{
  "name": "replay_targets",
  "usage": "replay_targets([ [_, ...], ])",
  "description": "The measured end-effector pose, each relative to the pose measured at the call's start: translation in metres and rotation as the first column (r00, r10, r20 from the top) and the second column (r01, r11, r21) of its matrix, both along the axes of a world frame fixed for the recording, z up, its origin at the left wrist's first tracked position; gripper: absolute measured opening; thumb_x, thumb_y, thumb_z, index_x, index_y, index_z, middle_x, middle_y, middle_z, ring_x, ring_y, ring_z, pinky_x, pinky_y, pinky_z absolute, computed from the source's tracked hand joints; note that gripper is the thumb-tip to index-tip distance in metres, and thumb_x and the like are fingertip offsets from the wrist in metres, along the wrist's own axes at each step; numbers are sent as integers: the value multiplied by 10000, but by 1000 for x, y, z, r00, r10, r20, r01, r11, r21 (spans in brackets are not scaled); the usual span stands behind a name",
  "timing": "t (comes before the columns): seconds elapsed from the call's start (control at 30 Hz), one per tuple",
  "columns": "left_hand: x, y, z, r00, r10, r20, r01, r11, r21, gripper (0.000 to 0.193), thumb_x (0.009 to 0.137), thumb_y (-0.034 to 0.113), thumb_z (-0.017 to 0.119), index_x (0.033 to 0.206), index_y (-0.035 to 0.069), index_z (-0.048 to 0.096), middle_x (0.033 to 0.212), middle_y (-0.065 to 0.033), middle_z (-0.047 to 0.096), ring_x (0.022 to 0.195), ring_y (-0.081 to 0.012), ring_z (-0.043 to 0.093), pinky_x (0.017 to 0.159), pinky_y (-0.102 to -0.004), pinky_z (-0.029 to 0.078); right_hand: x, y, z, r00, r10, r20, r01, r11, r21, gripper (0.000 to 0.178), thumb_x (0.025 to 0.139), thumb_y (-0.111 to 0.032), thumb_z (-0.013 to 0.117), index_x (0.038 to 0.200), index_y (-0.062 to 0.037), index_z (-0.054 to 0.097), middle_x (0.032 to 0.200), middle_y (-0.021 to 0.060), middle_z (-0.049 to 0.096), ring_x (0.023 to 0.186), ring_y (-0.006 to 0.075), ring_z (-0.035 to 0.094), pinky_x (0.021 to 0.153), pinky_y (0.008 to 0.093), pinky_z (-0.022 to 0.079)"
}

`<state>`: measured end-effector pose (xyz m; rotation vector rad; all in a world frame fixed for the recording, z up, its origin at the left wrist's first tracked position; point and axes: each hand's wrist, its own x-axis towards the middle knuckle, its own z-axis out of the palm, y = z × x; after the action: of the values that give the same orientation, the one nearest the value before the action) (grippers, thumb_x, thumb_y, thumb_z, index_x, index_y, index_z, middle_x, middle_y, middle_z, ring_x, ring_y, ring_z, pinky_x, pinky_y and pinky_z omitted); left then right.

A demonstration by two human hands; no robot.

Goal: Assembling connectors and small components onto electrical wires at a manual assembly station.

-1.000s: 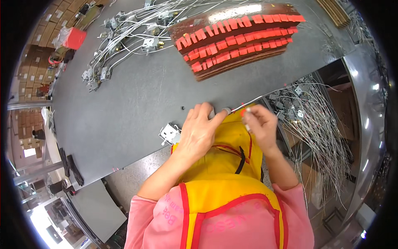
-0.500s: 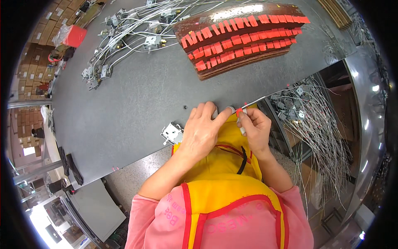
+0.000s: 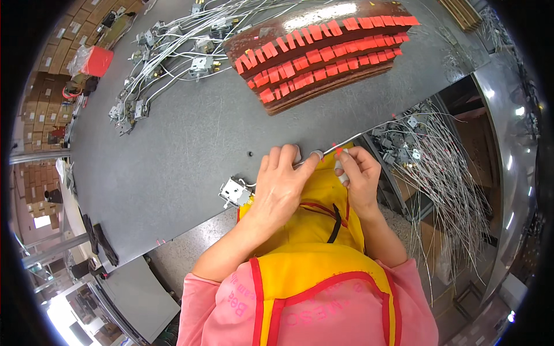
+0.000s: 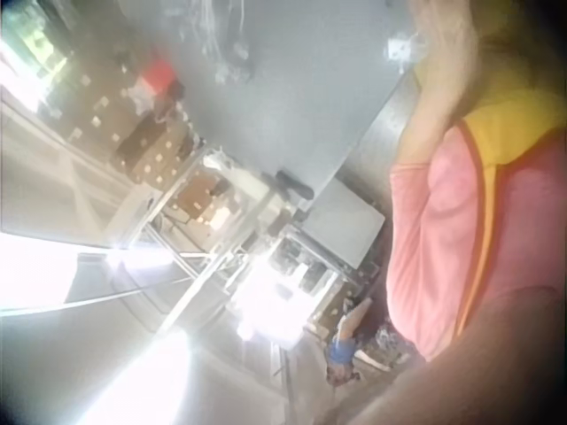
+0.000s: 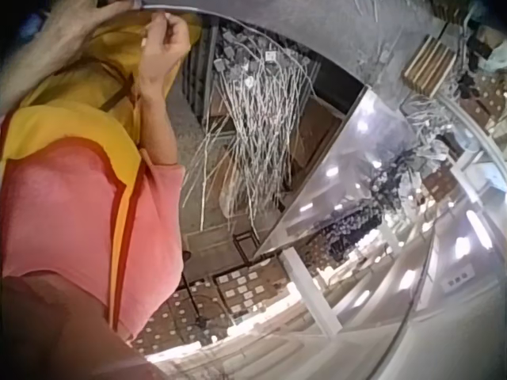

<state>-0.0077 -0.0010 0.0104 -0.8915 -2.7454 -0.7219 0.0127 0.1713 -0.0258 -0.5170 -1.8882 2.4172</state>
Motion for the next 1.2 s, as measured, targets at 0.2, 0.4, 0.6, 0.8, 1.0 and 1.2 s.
replay_targets([
  [0.2,-1,8,5,1000,-1,10,2,994,-110,462,695,11,560,1150,94,563,885,-100,459,823,-264,472,686,-345,390,-8,7,2,997,67,44,-67,998,0,112,883,-109,613,822,-16,622,649,-15,574,573,29,512,506,177,360],
  [0.4,-4,14,13,1000,-14,-8,12,969,-247,533,698,32,577,1213,169,555,890,-99,466,820,-263,481,659,-348,405,-10,6,0,998,58,19,-59,998,21,103,871,-91,628,815,-5,622,652,-16,578,568,30,510,519,179,370],
  [0.6,-7,16,15,1000,2,-11,-5,959,-283,554,693,38,585,1222,201,562,888,-103,470,812,-268,489,644,-339,411,-3,7,-5,982,48,182,9,954,-300,165,902,-153,600,827,-7,624,646,19,579,522,53,492,493,201,368],
  [0.8,-5,-3,3,996,-84,4,83,996,17,549,677,-4,587,1213,108,551,878,-133,455,768,-296,486,649,-384,435,11,2,-6,995,-65,70,82,961,-264,214,930,-162,563,1051,13,590,760,62,616,598,84,540,537,217,427],
  [1.0,-1,-11,0,994,-104,15,99,972,212,446,670,-79,622,1097,10,528,921,-181,469,812,-355,533,657,-411,471,-1,-13,26,977,-16,-212,-68,921,-383,326,957,-105,505,1240,46,448,1104,166,600,989,245,622,870,346,504],
  [1.2,-2,-6,9,991,-31,127,-12,944,329,202,794,-25,629,954,0,509,897,-179,461,768,-386,532,639,-418,459,-6,-12,21,965,14,-263,-135,884,-447,260,937,-5,482,1194,32,473,1084,182,602,967,288,631,867,424,531],
])
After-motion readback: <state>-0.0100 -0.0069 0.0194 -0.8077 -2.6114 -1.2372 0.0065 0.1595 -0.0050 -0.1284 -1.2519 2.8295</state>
